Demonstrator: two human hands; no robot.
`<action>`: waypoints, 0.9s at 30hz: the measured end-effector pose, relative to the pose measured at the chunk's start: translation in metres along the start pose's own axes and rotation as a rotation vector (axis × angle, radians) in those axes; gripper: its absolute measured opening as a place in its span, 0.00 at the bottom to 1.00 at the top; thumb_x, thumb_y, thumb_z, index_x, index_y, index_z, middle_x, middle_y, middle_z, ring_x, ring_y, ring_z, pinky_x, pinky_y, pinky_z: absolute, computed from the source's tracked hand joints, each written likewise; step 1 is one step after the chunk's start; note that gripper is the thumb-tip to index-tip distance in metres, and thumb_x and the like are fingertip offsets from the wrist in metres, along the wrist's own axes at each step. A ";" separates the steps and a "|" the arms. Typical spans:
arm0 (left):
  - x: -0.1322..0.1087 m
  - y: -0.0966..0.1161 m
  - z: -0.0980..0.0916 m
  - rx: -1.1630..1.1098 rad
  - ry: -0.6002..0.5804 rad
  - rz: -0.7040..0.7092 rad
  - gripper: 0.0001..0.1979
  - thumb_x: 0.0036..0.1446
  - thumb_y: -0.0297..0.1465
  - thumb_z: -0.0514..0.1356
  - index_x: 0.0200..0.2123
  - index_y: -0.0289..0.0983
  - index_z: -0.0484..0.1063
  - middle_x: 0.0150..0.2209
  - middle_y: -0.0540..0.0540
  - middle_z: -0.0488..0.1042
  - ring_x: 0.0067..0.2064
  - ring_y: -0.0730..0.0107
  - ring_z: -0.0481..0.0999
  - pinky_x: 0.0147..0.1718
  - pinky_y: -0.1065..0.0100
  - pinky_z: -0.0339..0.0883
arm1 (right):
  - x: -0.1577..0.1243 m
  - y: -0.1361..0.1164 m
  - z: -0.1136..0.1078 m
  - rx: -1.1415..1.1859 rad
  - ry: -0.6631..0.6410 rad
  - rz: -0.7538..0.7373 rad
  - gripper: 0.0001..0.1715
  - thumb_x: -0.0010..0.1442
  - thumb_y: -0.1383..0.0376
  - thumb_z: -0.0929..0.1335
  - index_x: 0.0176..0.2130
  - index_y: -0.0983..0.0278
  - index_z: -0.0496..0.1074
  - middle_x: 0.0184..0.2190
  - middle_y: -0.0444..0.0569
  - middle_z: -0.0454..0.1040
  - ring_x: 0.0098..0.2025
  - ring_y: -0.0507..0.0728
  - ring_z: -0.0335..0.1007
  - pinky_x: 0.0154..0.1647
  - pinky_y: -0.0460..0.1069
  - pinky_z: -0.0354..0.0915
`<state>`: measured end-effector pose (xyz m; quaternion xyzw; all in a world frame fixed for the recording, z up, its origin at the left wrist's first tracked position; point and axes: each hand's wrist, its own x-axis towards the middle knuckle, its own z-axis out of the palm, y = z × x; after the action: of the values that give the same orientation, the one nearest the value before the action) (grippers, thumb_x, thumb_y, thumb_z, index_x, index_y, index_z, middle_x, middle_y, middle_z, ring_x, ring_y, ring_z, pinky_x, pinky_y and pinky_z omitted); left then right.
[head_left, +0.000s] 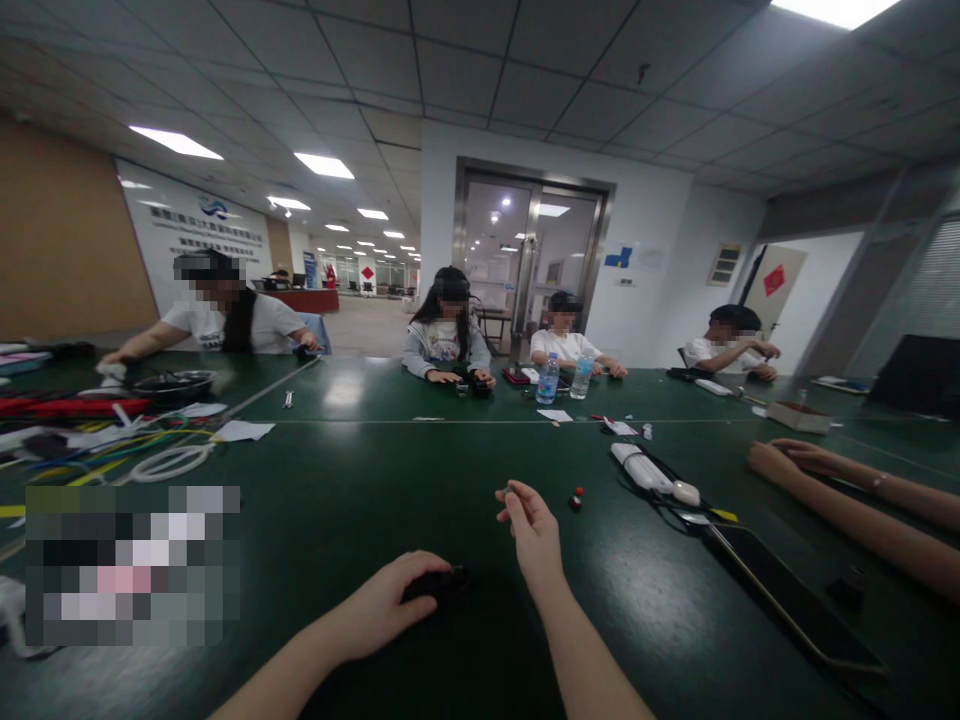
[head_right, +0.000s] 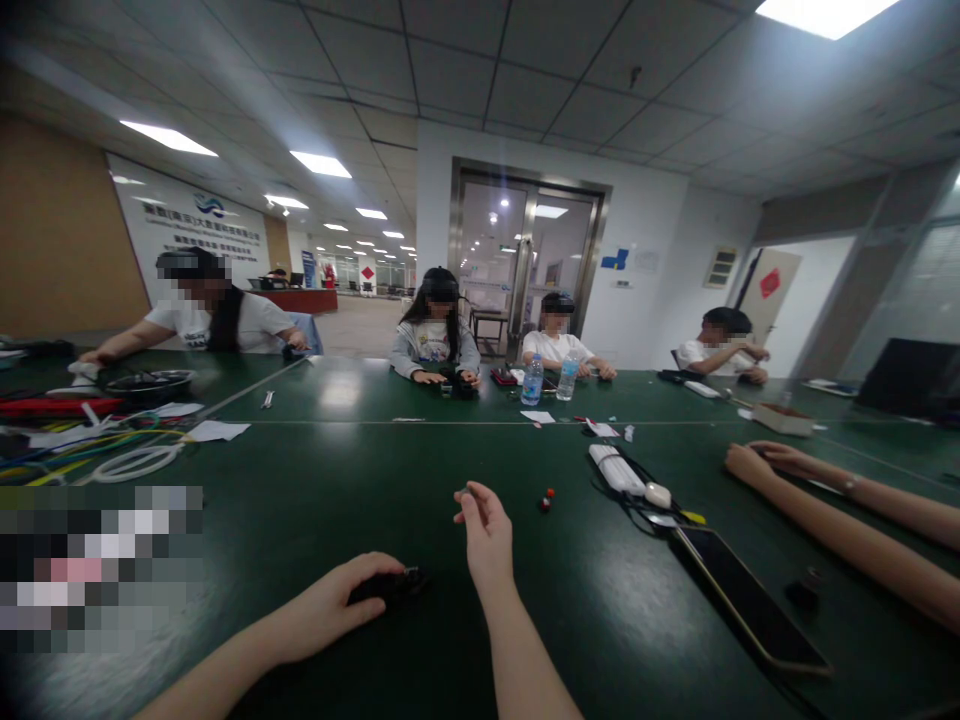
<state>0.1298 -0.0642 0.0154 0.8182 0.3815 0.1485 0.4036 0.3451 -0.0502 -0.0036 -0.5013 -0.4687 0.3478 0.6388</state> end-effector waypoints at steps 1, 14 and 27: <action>0.000 0.000 0.000 0.002 0.001 0.001 0.18 0.51 0.32 0.54 0.47 0.44 0.65 0.49 0.50 0.66 0.50 0.67 0.64 0.51 0.63 0.54 | 0.000 0.000 0.000 -0.003 0.002 0.006 0.22 0.52 0.54 0.64 0.44 0.63 0.65 0.38 0.51 0.72 0.30 0.54 0.67 0.26 0.48 0.61; 0.010 -0.045 0.003 -0.040 0.220 -0.059 0.28 0.50 0.32 0.54 0.55 0.43 0.53 0.53 0.49 0.63 0.54 0.66 0.61 0.55 0.61 0.52 | -0.008 -0.009 0.004 -0.262 -0.315 0.039 0.17 0.50 0.56 0.66 0.39 0.62 0.71 0.34 0.47 0.71 0.36 0.55 0.66 0.37 0.50 0.61; 0.008 -0.042 0.002 -0.062 0.180 -0.066 0.29 0.48 0.30 0.56 0.55 0.44 0.54 0.53 0.49 0.64 0.55 0.66 0.61 0.55 0.61 0.52 | -0.025 -0.008 0.020 -0.611 -0.669 -0.044 0.10 0.50 0.61 0.67 0.36 0.56 0.72 0.36 0.42 0.67 0.36 0.52 0.62 0.35 0.47 0.58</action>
<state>0.1154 -0.0430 -0.0193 0.7756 0.4384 0.2197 0.3976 0.3185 -0.0684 -0.0011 -0.5168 -0.7410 0.3227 0.2823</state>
